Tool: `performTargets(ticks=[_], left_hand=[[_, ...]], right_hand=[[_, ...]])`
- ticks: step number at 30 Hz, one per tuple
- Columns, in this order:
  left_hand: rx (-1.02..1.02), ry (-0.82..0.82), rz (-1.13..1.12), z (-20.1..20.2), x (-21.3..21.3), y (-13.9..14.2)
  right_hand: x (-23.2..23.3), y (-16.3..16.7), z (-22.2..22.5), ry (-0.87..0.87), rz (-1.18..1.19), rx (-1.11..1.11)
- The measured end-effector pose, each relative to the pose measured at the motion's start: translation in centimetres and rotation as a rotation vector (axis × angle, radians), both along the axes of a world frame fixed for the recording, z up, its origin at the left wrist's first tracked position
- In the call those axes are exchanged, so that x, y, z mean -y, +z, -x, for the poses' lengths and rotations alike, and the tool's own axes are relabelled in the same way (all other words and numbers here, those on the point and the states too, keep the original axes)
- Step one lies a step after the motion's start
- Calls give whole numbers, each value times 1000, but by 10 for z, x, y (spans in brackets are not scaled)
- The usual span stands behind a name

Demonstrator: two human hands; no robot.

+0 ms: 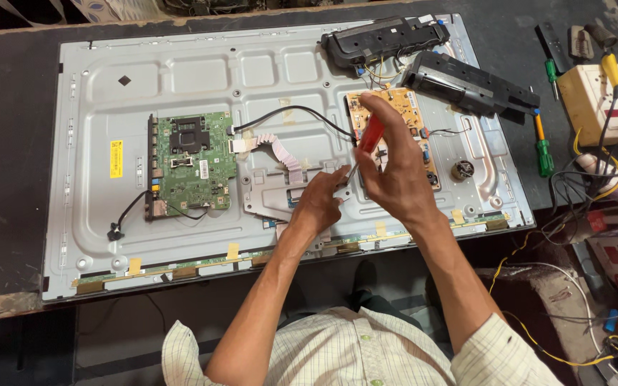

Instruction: The person uses a red-handled screwdriver to loosen screws on a disassembled television chassis, then installs a black plastic component and connects several wires to the mainboard. The person secures the component and organizes the wiring within the chassis.

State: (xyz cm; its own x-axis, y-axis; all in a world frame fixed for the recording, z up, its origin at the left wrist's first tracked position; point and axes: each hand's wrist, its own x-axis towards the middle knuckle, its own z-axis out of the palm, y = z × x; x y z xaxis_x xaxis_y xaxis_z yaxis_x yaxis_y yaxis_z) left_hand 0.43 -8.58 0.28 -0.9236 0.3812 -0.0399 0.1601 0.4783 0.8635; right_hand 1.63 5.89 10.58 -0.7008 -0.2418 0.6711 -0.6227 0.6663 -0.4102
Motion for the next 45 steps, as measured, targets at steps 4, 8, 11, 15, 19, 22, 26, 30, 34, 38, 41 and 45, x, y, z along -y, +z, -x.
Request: performTargets(ticks=[4, 8, 11, 15, 19, 22, 26, 30, 34, 38, 41, 45], left_hand=[[-45, -3, -28, -1, 1, -1], [-46, 2, -33, -2, 2, 0], [-31, -6, 4, -3, 1, 1], [-55, 2, -41, -4, 1, 2], [-58, 14, -45, -5, 1, 1], [-73, 18, -58, -5, 1, 0], [-97, 21, -96, -7, 0, 0], [-17, 9, -4, -5, 0, 2], [-58, 13, -16, -5, 0, 5], [-3, 3, 47, -3, -1, 5], [-31, 11, 21, -4, 0, 5], [-6, 3, 8, -5, 0, 5]], right_hand=[[3, -2, -3, -143, -6, 120], [3, 1, -2, 16, 174, 238], [3, 3, -2, -36, 111, 180], [2, 2, -1, 81, 65, 38], [1, -3, -2, -61, 104, 180], [-1, -5, -2, -5, 89, 108], [0, -5, -2, -89, 56, 166], [4, -2, -2, 22, -27, -151], [6, -1, -6, -18, 90, 137], [4, -5, -4, -18, 78, 128], [3, -9, -4, -51, 78, 135], [2, -10, -6, 16, 63, 29]])
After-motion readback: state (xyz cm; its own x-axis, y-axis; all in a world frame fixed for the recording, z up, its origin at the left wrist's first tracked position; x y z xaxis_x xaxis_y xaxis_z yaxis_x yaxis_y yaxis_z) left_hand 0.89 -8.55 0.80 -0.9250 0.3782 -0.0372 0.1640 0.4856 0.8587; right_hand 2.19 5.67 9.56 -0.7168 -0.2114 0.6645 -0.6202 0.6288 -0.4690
